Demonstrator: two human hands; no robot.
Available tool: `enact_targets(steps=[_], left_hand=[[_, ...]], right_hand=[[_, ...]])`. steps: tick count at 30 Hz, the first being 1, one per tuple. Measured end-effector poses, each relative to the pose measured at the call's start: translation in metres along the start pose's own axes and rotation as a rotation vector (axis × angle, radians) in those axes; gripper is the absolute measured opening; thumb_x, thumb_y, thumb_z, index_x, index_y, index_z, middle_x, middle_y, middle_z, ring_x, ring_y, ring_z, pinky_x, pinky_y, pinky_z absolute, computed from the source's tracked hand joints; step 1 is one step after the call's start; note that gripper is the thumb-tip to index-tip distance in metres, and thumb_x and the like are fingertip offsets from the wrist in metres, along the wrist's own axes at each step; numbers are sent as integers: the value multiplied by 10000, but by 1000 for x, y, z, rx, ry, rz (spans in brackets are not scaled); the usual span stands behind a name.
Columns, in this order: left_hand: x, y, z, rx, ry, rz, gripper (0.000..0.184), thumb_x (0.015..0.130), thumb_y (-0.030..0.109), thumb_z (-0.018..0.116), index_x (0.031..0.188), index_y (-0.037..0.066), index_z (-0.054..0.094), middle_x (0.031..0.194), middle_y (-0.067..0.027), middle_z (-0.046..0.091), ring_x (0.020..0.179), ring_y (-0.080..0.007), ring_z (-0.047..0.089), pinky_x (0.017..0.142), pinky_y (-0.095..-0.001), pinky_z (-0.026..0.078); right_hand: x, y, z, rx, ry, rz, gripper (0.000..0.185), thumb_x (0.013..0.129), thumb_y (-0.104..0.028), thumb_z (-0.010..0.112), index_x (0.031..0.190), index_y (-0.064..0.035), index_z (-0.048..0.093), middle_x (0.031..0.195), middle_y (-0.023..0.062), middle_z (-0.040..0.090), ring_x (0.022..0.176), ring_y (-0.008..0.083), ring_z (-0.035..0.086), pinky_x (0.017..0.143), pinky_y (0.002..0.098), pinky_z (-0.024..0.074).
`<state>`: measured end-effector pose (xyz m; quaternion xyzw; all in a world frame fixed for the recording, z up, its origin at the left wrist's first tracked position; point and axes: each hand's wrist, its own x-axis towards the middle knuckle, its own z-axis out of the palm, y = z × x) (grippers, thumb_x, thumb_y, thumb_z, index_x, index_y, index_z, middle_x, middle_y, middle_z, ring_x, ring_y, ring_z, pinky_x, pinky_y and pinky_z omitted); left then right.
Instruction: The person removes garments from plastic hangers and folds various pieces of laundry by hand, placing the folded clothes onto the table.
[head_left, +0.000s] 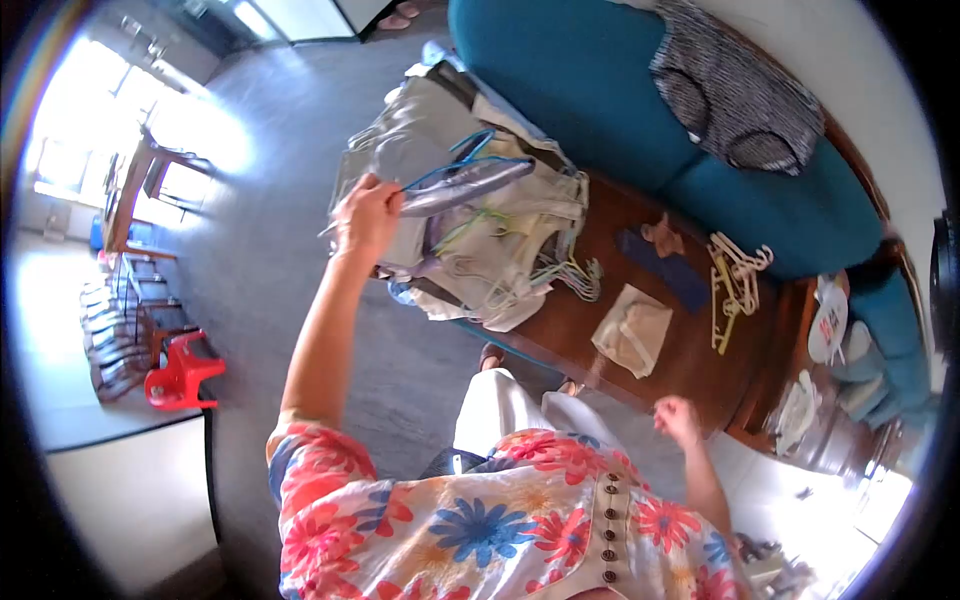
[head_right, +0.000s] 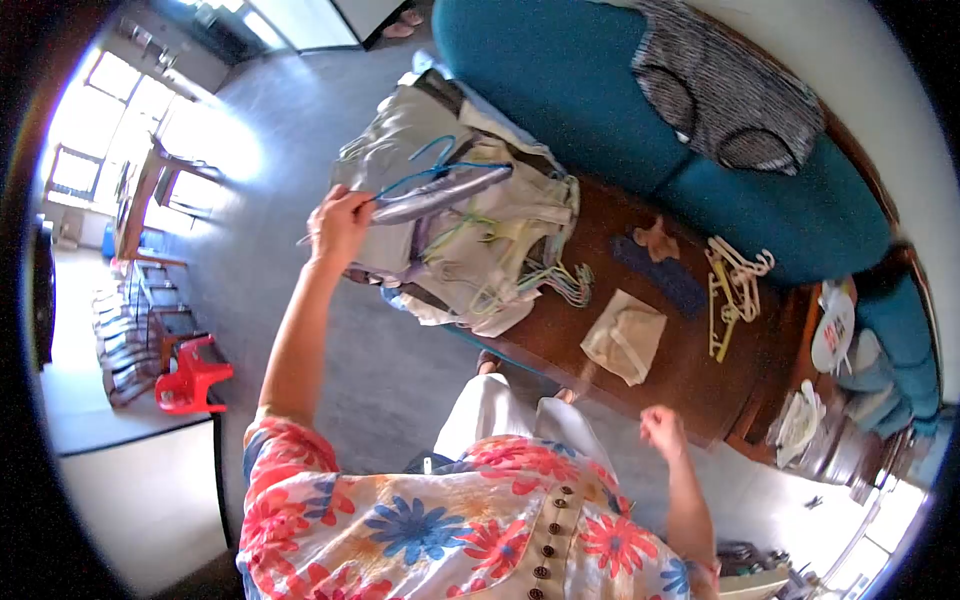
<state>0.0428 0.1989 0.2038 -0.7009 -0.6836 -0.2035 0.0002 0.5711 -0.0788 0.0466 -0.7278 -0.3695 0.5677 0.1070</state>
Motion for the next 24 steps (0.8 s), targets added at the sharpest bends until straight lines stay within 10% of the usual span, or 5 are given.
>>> enact_targets(steps=[3,8,11,14,24], left_hand=[[-4,54,-37,-57,78,169,85,709,111,639,784,71,638,707,-85,545,633,-257,561,586,-340,447],[-19,139,-63,-204,-136,265,136,658,45,605,790,53,640,746,-90,556,660,-257,571,614,-340,455],[-32,178,-51,-364,-325,320,206,618,-8,546,794,41,641,753,-106,555,673,-258,571,624,-335,460],[-44,197,-24,-477,-447,463,279,567,-65,480,783,27,632,809,-105,558,737,-277,568,658,-333,467],[-50,162,93,-526,-393,395,204,603,-60,446,695,22,609,744,-110,575,701,-262,569,655,-329,451]], right_hand=[[8,-65,-32,-131,199,-214,156,843,-165,547,872,-29,618,608,47,593,522,101,547,493,266,439],[-14,-222,-58,-351,417,-968,385,741,-98,657,1106,-68,540,1009,84,588,897,201,572,782,284,453],[-24,-270,-47,-432,507,-1331,503,718,-292,673,1148,-87,513,1050,106,571,986,273,521,873,370,393],[-19,-255,-10,-252,165,-1257,226,791,-245,612,982,-125,601,622,120,581,531,270,577,479,352,444],[-58,-176,28,-79,459,-825,158,836,-212,562,911,-91,629,609,114,581,513,273,560,465,341,440]])
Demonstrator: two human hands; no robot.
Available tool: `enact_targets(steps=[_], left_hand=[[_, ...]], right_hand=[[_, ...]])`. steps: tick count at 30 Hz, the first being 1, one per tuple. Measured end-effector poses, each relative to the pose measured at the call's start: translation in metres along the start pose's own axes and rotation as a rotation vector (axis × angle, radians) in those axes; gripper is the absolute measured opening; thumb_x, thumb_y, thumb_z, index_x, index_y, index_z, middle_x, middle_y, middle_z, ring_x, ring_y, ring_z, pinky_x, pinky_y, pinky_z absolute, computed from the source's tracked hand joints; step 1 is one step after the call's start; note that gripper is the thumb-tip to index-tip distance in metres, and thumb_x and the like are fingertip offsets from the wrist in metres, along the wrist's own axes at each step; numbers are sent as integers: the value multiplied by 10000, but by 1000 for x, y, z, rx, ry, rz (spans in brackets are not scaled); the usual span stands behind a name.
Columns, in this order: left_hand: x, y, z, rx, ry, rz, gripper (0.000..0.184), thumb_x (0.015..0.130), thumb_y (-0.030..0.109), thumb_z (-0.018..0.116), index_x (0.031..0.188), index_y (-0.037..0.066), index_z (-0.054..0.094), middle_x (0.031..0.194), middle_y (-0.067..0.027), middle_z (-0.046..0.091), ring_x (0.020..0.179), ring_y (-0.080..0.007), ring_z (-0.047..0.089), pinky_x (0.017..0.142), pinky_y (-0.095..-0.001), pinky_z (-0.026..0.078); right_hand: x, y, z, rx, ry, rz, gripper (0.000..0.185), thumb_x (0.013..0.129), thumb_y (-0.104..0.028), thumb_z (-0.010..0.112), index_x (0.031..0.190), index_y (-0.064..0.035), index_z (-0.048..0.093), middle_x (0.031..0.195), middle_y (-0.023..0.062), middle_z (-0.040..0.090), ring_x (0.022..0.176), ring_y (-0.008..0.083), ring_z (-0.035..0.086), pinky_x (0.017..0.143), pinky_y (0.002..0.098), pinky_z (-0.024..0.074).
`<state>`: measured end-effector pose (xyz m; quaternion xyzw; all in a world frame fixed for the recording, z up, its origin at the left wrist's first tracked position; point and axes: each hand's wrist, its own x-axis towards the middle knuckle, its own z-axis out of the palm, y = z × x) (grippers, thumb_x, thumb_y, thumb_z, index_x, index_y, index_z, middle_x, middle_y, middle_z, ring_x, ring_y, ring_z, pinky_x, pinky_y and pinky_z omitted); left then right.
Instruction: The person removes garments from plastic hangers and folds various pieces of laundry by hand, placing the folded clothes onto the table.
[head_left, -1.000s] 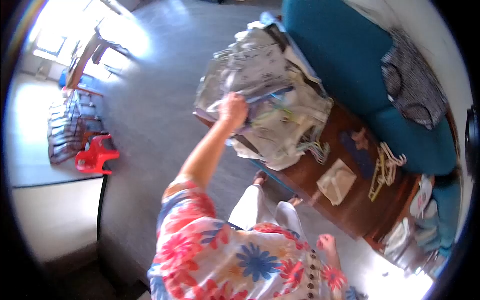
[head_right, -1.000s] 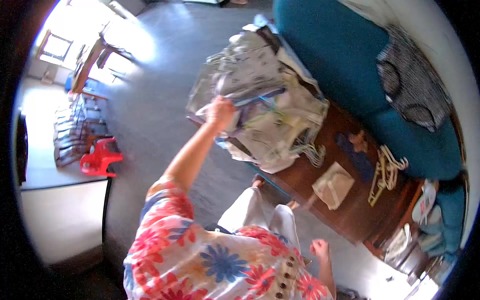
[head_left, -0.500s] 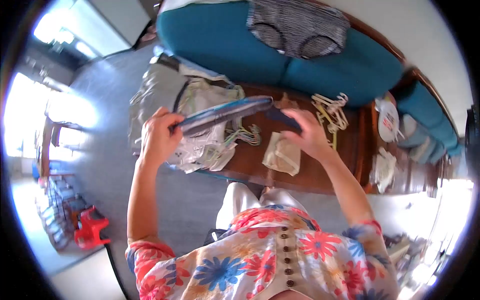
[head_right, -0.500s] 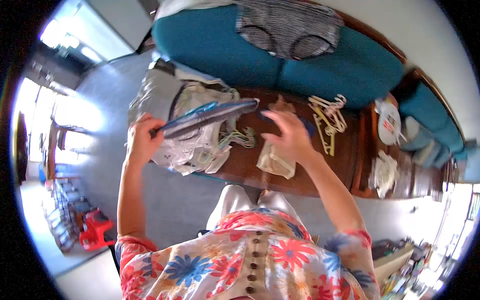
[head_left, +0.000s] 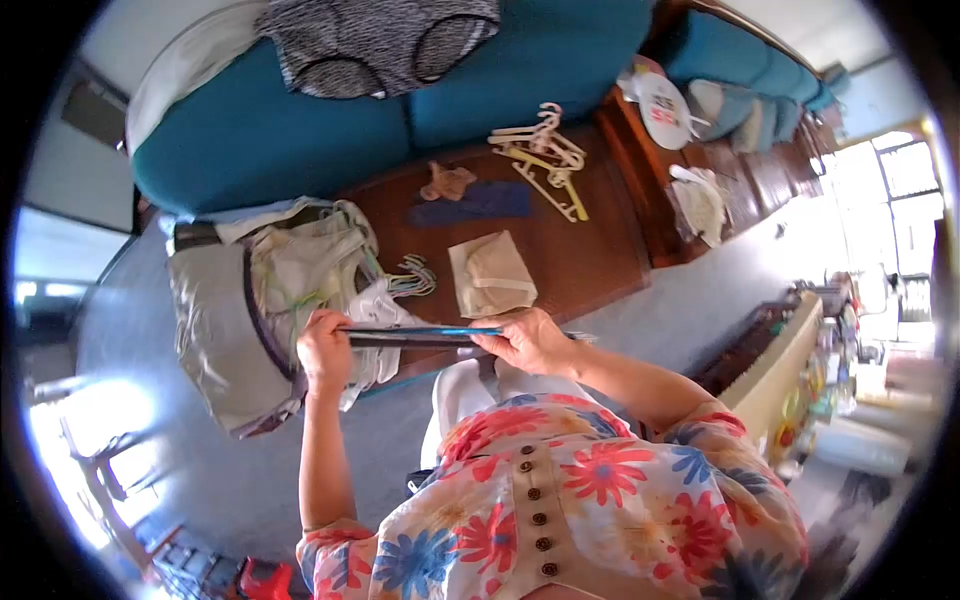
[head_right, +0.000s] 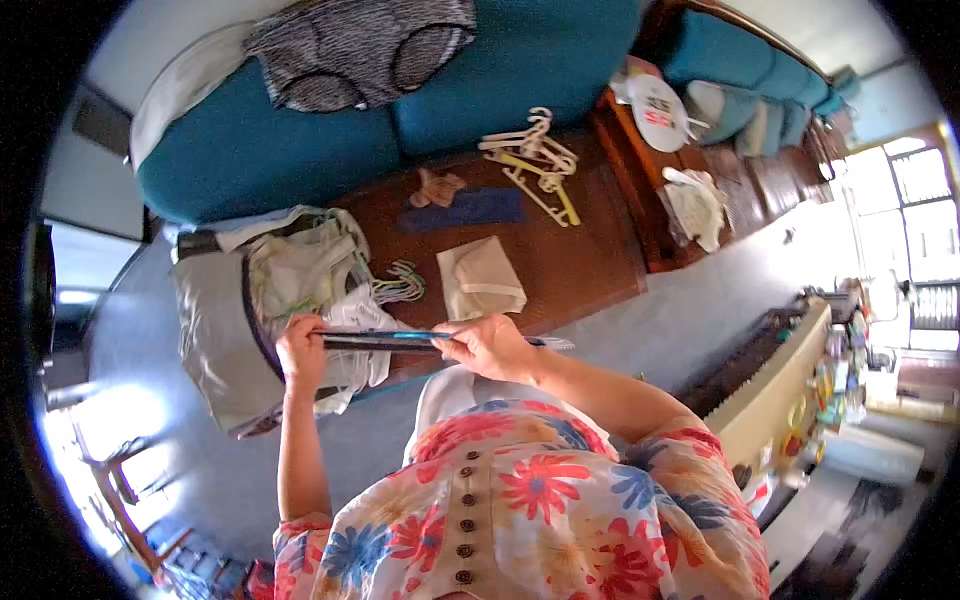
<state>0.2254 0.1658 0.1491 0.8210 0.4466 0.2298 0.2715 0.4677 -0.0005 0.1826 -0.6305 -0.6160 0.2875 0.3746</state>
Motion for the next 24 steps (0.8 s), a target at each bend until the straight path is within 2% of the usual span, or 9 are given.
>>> enact_targets(steps=[3,5,6,8,11,13,16,22,24], left_hand=[[14,-21,5,-207,-305,-340,282,636,-47,375,739,-1,634,686,-83,608,550,-143,553,510,-268,443],[17,-26,13,-712,-317,-518,271,641,-29,398,756,-9,643,608,-62,583,527,-133,546,495,-266,462],[18,-32,16,-683,-320,-527,273,647,-28,396,765,-9,641,613,-61,584,524,-132,543,493,-262,464],[16,-43,24,-630,-333,-538,277,658,-28,392,784,-10,638,623,-58,587,519,-129,536,489,-255,468],[13,-41,32,-493,-328,-520,260,661,-24,415,798,-14,637,618,-48,584,518,-118,520,483,-245,449],[11,-16,35,-443,-472,-507,260,667,-13,432,825,-15,640,611,-54,584,529,-114,518,496,-246,443],[3,29,53,-288,-502,-303,278,674,8,455,883,-8,637,610,-71,583,539,-103,507,521,-254,440],[4,113,91,-159,-446,-117,277,681,46,507,927,2,627,708,-160,625,601,-234,601,576,-308,460],[11,141,94,-70,-439,-179,281,680,41,498,926,-1,626,723,-157,631,615,-225,606,596,-303,466]], right_hand=[[-13,-1,-11,-60,-46,80,147,839,-204,559,902,-91,628,621,110,586,520,259,568,477,343,443],[-20,1,-17,-5,-18,118,168,849,-211,549,897,-68,623,621,112,582,518,256,566,482,331,439],[-26,6,-18,46,26,127,178,854,-217,545,890,-59,621,615,103,582,517,246,567,488,326,439],[-28,4,-34,275,111,145,254,884,-265,508,910,-35,614,615,64,579,549,175,563,516,291,430],[-29,9,-91,796,348,681,313,900,-320,476,980,-42,597,640,40,564,600,127,548,537,268,433],[-35,50,-122,979,674,366,348,897,-360,467,1036,-59,575,672,52,563,607,116,536,525,251,429],[-59,83,-186,897,1093,573,325,876,-366,503,1002,-78,583,712,47,574,609,109,541,516,251,429],[-160,189,-304,499,1316,934,241,819,-303,563,841,-63,580,582,39,533,442,114,487,363,261,363],[-188,230,-348,463,1322,857,203,801,-263,569,791,-60,570,555,32,502,383,117,435,322,261,330]])
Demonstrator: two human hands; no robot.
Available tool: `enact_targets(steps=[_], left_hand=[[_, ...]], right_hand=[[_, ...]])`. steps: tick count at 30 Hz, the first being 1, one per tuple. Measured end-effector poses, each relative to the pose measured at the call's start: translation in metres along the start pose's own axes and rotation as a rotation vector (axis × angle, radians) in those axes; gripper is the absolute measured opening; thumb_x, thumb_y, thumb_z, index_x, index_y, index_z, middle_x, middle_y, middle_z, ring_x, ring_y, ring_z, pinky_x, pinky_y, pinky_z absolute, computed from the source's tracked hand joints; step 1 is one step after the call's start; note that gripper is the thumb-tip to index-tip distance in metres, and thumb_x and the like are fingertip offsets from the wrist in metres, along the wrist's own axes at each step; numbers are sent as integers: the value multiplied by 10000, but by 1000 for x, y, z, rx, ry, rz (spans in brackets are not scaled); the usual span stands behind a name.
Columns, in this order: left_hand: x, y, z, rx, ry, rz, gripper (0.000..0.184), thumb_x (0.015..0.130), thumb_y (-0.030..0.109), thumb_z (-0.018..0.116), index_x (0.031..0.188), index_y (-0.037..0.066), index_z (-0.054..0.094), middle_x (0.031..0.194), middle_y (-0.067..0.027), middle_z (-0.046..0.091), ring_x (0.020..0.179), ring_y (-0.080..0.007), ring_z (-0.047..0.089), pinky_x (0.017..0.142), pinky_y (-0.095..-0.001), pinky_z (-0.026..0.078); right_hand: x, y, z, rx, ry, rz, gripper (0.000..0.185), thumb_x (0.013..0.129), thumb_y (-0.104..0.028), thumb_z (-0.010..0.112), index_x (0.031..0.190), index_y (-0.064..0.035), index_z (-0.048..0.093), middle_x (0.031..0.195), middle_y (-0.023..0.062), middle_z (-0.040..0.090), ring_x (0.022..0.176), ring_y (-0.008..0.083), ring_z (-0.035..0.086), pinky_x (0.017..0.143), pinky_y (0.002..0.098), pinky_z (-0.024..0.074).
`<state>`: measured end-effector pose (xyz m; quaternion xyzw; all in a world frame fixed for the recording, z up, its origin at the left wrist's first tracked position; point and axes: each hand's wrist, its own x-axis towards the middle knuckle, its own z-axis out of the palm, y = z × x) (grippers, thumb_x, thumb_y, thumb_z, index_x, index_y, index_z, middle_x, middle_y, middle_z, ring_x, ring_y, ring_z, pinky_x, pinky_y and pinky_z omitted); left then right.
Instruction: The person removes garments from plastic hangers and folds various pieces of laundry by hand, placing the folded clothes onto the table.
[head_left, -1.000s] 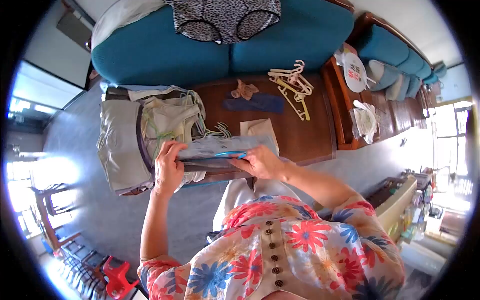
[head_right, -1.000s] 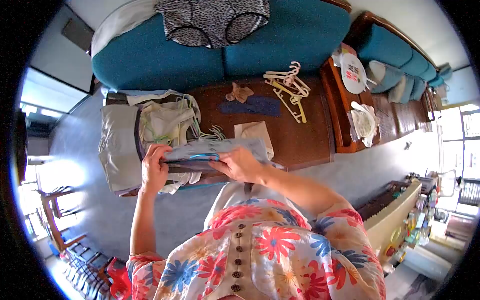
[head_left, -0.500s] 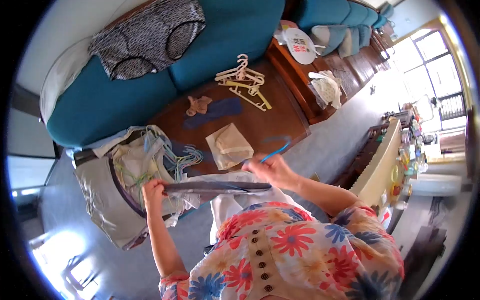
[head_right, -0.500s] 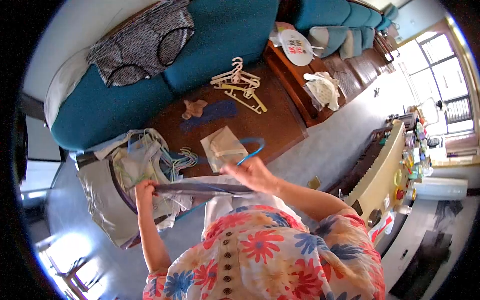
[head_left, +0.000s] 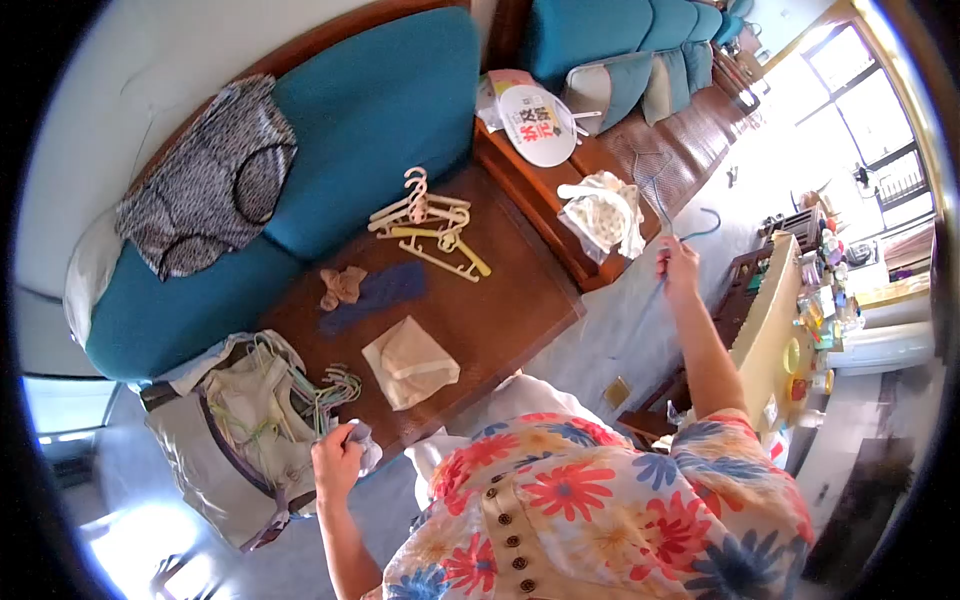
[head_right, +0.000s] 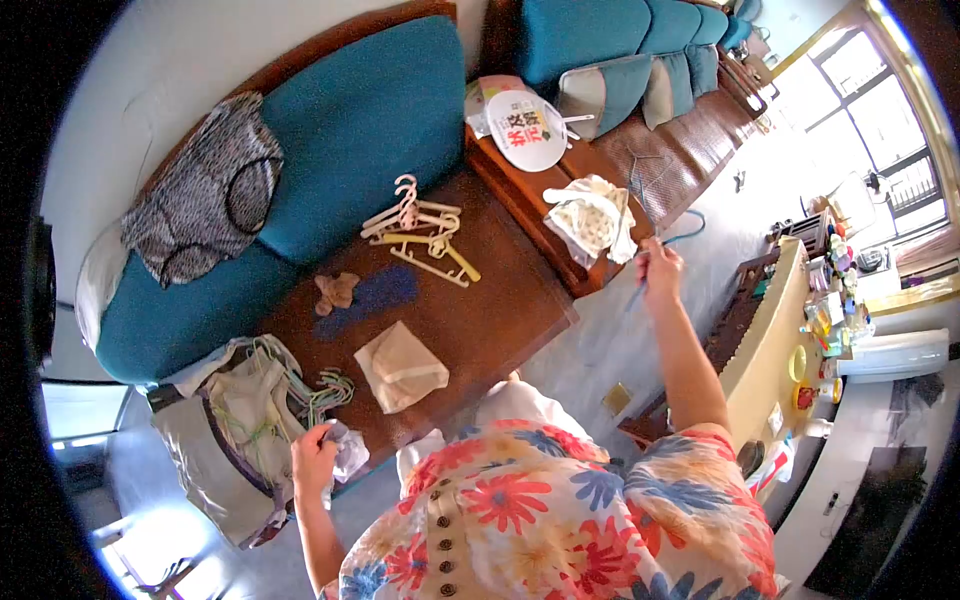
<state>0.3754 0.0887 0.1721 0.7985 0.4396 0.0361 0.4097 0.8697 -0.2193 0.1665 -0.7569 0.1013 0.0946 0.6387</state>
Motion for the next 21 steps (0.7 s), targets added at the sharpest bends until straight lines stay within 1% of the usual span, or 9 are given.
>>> enact_targets(steps=[2,6,8,12,13,17,18,19,21], left_hand=[[5,38,-1,9,-21,-136,295,676,29,480,932,-16,619,740,-156,635,627,-203,602,608,-300,466],[12,49,8,6,155,-49,305,672,27,480,940,-39,609,729,-160,627,622,-172,578,585,-296,451],[13,79,1,60,216,-74,306,673,29,483,943,-46,605,733,-164,626,622,-158,564,581,-289,444],[15,124,-8,15,143,-188,297,701,28,482,965,-49,594,696,-106,618,608,-102,516,574,-249,424],[14,142,-10,-50,121,-198,287,711,23,487,968,-48,594,694,-84,614,599,-84,506,559,-235,414],[10,184,-11,-203,98,-58,248,733,-10,492,954,-41,600,701,-33,596,564,-48,473,513,-212,383],[10,194,-13,-207,80,-15,247,729,-23,490,948,-42,601,701,-35,590,558,-52,475,507,-216,380],[7,204,-15,-213,62,27,246,725,-36,488,943,-42,602,701,-37,583,553,-57,477,502,-220,378],[6,218,-19,-200,48,113,244,720,-52,482,933,-44,602,697,-43,572,546,-67,481,494,-224,375]], right_hand=[[53,-7,-31,-62,27,-62,188,794,-232,566,764,-47,561,535,34,486,357,116,413,308,261,322],[213,-38,-89,-448,0,-278,231,815,-234,526,756,-13,557,574,73,538,394,140,470,369,277,391],[275,-82,-85,-546,-59,-293,353,832,-328,515,796,18,568,679,137,607,538,203,584,482,309,467],[302,-148,-2,-872,-25,-683,336,799,-252,565,1054,-37,533,832,137,615,725,229,582,662,331,470],[276,-146,30,-864,-108,-783,380,790,-233,578,1119,-50,524,871,137,617,772,235,582,707,336,470],[95,-69,133,-599,-1248,-824,435,730,-19,545,1164,-32,512,1161,106,549,963,178,555,842,264,431],[35,-78,149,-715,-1377,-776,488,694,5,514,1179,-36,499,1195,117,524,1062,202,520,907,287,408],[10,-62,168,-622,-1505,-979,558,659,6,533,1211,-45,475,1251,109,478,1155,228,450,993,329,345],[-44,-48,195,-558,-1707,-992,635,634,-33,564,1250,-130,442,1282,112,440,1174,261,427,991,347,341]])
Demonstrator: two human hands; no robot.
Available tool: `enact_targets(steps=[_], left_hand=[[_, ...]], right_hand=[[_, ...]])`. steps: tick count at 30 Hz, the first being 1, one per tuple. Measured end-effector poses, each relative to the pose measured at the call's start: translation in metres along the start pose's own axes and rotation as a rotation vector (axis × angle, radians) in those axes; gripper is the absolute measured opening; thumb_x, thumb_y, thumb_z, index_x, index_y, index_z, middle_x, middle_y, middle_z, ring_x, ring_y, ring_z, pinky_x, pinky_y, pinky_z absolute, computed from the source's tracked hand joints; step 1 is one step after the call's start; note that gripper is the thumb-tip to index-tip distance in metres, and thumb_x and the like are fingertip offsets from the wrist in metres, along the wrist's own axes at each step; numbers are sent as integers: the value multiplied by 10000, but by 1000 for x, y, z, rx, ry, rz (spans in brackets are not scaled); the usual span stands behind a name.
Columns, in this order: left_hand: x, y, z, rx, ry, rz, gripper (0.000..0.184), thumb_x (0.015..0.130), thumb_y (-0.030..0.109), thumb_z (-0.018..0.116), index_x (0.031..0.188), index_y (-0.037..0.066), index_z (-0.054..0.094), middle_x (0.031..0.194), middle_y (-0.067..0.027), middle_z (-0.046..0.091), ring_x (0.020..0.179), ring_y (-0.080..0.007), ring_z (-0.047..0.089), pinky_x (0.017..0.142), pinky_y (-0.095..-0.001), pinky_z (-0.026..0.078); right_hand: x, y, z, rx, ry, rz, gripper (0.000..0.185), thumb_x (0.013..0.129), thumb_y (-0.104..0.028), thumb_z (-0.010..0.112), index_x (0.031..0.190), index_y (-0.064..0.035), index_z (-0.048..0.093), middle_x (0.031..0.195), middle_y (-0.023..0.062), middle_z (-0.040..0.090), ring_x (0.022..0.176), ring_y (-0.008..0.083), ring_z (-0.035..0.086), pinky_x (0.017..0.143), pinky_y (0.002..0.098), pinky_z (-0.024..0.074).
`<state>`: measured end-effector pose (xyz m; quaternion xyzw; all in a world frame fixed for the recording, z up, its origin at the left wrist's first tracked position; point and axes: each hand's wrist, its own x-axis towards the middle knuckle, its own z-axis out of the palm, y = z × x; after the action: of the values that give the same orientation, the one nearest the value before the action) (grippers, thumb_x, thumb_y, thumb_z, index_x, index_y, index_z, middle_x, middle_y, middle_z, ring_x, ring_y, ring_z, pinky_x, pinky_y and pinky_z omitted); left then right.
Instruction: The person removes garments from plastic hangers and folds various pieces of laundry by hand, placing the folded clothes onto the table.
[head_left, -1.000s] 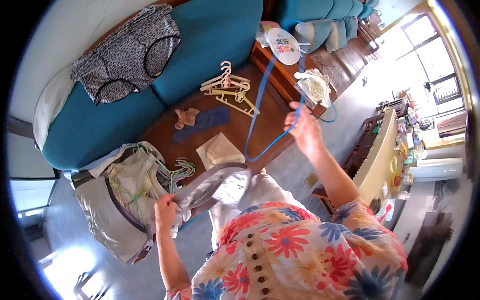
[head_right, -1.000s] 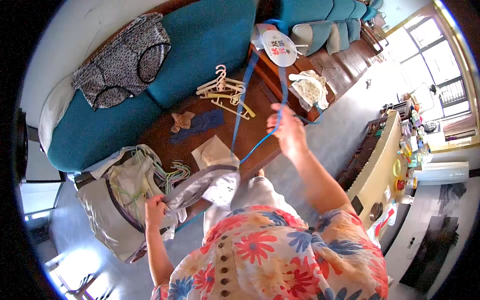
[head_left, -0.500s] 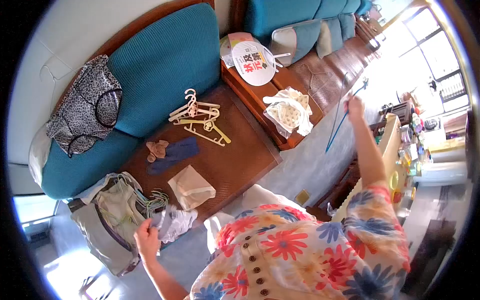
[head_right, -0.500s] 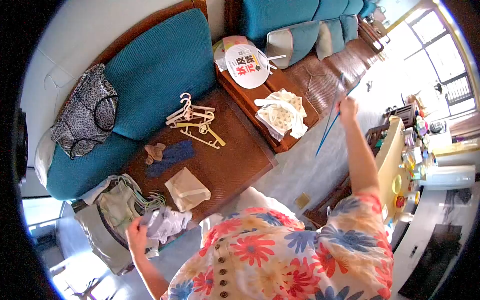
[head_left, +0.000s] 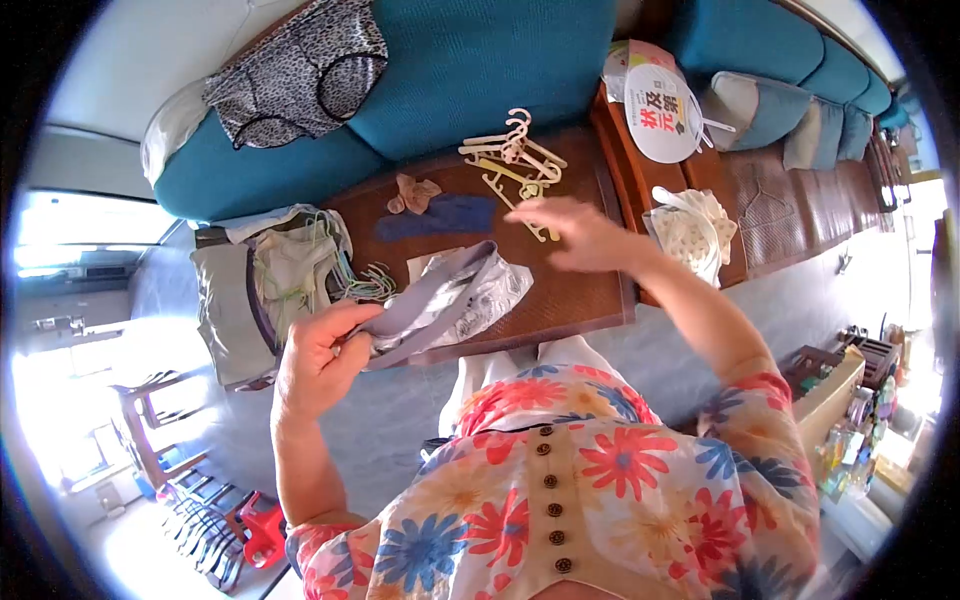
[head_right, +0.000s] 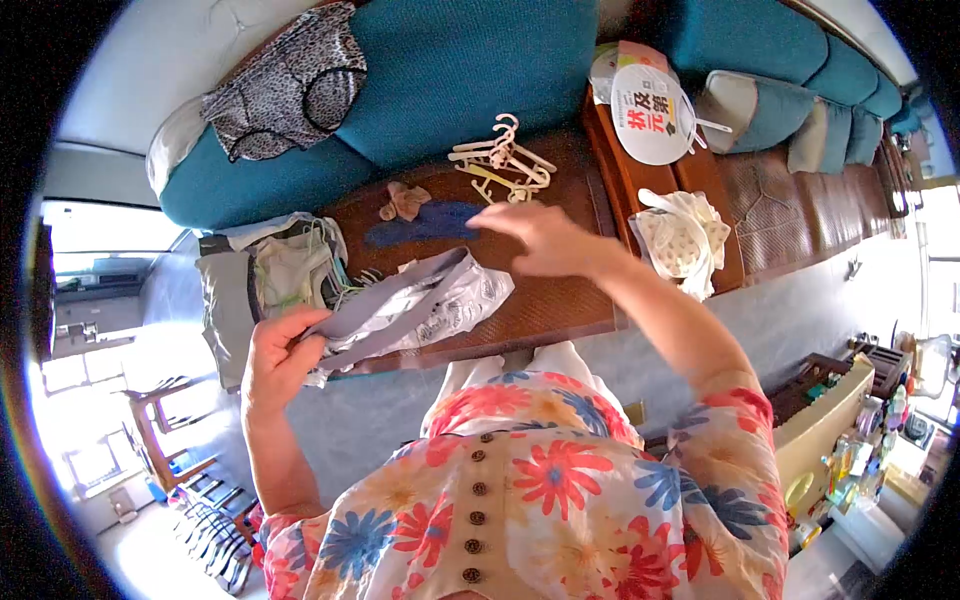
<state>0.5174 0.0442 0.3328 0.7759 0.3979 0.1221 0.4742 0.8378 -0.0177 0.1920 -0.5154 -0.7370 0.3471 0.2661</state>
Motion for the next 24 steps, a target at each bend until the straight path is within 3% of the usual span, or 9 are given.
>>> enact_targets(steps=[2,4,7,12,14,17,20,22,24], left_hand=[[-2,10,-3,41,3,103,241,718,-59,475,924,-48,600,690,-52,561,543,-79,488,488,-225,372],[-4,19,-7,49,5,123,241,716,-61,469,918,-52,599,690,-63,561,549,-86,495,491,-224,374],[-11,14,-19,1,61,21,236,711,-74,466,906,-54,597,745,-41,555,627,-70,483,547,-200,365],[-20,-35,-46,133,289,7,286,690,-83,439,931,-49,590,797,-44,583,711,-93,533,626,-214,418],[-22,-63,-58,279,342,-56,317,667,-73,445,937,-10,600,837,-86,604,725,-168,575,670,-261,453],[-31,-96,-58,414,318,-226,325,644,-44,485,930,41,613,909,-133,601,760,-275,594,692,-334,471],[-42,-121,-37,660,258,120,346,630,-48,477,934,41,617,947,-135,593,795,-294,587,727,-345,474],[-54,-128,-23,477,64,61,357,631,-42,470,948,40,614,924,-147,603,838,-299,585,773,-328,472],[-70,-129,-7,194,-165,-116,352,649,-31,478,965,44,614,934,-153,609,851,-294,590,780,-318,472]], right_hand=[[25,-9,47,-249,-40,-24,589,671,-170,616,1238,-205,458,1256,156,453,1210,280,378,933,516,344],[43,5,88,-230,-87,-13,445,694,-218,598,1135,-219,543,1272,109,446,1236,270,334,864,566,352],[61,20,121,-280,-351,14,310,701,-279,603,989,-166,610,1156,77,543,1114,263,468,798,507,408],[56,47,103,-29,-266,51,279,686,-350,646,767,-83,650,717,116,627,675,269,610,630,354,463],[53,21,54,-13,-208,215,272,691,-333,662,735,-65,657,697,132,623,652,251,607,616,337,458],[43,2,16,-29,-91,73,201,699,-223,680,764,-35,654,788,123,641,671,233,607,632,318,464],[23,-24,4,0,8,-51,133,693,-124,684,757,-16,639,855,104,643,717,228,606,661,307,468],[5,-47,0,18,-50,47,111,675,-64,687,753,-12,629,891,93,635,797,222,606,704,300,467],[-18,-62,2,-5,-80,115,103,693,-89,685,753,-22,635,853,98,645,698,216,614,637,294,489]])
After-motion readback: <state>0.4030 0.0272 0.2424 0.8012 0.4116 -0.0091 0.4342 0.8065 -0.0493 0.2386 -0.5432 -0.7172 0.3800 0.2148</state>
